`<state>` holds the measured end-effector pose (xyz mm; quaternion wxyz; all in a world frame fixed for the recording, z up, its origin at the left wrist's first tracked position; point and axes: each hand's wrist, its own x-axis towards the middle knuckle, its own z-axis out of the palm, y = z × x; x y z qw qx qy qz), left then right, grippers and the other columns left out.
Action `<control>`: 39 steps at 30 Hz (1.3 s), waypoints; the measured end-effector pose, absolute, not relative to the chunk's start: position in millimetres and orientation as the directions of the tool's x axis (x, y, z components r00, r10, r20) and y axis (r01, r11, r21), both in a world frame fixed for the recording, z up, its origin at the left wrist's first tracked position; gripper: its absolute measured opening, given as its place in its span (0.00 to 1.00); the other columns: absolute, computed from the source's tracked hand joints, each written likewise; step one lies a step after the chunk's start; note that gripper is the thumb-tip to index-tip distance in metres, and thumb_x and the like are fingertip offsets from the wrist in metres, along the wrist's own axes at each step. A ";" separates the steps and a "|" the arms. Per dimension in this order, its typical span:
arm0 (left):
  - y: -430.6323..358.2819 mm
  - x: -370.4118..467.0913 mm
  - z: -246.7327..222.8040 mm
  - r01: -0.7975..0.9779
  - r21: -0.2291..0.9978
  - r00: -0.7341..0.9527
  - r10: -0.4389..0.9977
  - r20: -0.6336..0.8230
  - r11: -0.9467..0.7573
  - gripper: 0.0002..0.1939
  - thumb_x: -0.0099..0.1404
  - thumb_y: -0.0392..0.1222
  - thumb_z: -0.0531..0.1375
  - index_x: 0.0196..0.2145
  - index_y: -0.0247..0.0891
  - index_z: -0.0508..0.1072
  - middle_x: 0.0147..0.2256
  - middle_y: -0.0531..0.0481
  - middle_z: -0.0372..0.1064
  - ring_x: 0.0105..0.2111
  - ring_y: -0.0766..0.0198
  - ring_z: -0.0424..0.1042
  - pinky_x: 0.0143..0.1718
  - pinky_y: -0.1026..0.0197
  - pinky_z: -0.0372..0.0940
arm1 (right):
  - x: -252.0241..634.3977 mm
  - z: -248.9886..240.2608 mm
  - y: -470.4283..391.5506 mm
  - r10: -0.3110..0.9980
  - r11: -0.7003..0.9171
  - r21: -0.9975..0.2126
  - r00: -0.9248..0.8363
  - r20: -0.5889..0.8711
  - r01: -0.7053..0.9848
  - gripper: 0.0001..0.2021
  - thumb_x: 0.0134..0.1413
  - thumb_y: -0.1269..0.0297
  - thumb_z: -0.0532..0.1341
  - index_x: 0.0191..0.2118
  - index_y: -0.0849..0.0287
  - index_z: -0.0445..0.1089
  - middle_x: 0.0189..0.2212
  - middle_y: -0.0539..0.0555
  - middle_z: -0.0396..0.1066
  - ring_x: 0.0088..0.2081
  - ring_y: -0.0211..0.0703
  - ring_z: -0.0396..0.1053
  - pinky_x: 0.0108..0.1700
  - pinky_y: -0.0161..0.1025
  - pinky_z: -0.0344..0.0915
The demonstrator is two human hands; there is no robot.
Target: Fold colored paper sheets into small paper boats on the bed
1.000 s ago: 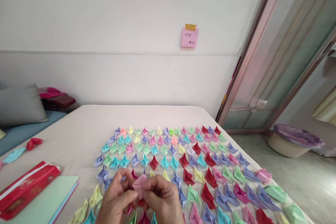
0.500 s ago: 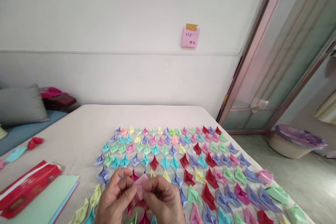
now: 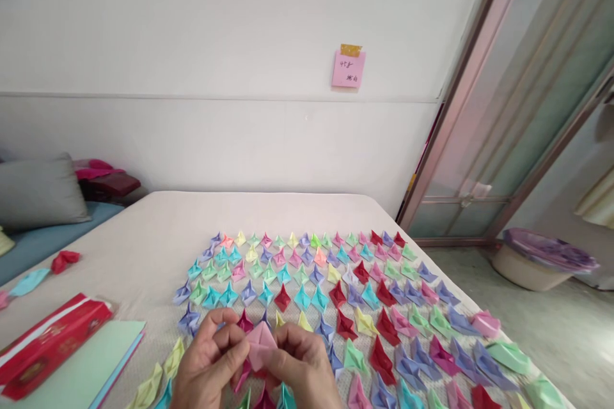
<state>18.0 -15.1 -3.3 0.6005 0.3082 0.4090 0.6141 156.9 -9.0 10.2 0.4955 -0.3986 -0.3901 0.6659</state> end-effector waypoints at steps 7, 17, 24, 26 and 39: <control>-12.3 16.0 -10.8 -0.610 0.781 -0.006 0.986 -0.168 0.130 0.27 0.47 0.43 0.75 0.38 0.43 0.62 0.18 0.65 0.66 0.13 0.77 0.56 0.17 0.71 0.46 | 156.5 10.1 -10.1 0.961 -0.247 -0.871 -0.222 -0.165 -0.425 0.10 0.38 0.65 0.70 0.17 0.63 0.72 0.14 0.49 0.69 0.16 0.31 0.58 0.20 0.31 0.49; -23.1 26.2 9.9 -0.342 0.938 -0.072 0.994 -0.086 0.056 0.24 0.49 0.56 0.71 0.34 0.41 0.67 0.16 0.63 0.62 0.14 0.78 0.51 0.16 0.71 0.40 | 157.7 10.9 -9.4 0.970 -0.160 -0.974 -0.208 -0.125 -0.161 0.17 0.42 0.52 0.70 0.21 0.61 0.70 0.14 0.45 0.61 0.17 0.33 0.56 0.22 0.33 0.50; -20.2 35.1 10.5 -0.280 0.953 -0.009 0.992 -0.126 0.119 0.22 0.51 0.59 0.69 0.31 0.38 0.72 0.19 0.55 0.70 0.18 0.72 0.59 0.19 0.69 0.50 | 159.8 4.1 -7.4 0.996 -0.094 -0.960 -0.020 -0.092 -0.265 0.14 0.44 0.56 0.70 0.23 0.61 0.73 0.16 0.45 0.63 0.18 0.33 0.58 0.22 0.31 0.52; -21.0 37.7 4.3 -0.212 0.968 0.080 0.990 -0.117 0.132 0.23 0.54 0.62 0.66 0.27 0.36 0.71 0.19 0.53 0.69 0.17 0.72 0.56 0.19 0.68 0.47 | 159.0 4.1 -6.9 0.995 -0.092 -0.959 0.007 -0.097 -0.268 0.15 0.44 0.56 0.71 0.21 0.61 0.71 0.15 0.44 0.61 0.18 0.32 0.57 0.22 0.31 0.51; -12.6 15.5 -8.3 0.068 0.989 0.224 0.964 -0.146 0.134 0.24 0.59 0.64 0.60 0.24 0.39 0.66 0.15 0.60 0.54 0.16 0.70 0.52 0.18 0.64 0.45 | 167.3 19.6 -6.8 0.972 -0.136 -0.990 -0.197 -0.127 -0.035 0.20 0.49 0.49 0.66 0.20 0.59 0.64 0.15 0.46 0.61 0.20 0.35 0.56 0.24 0.35 0.49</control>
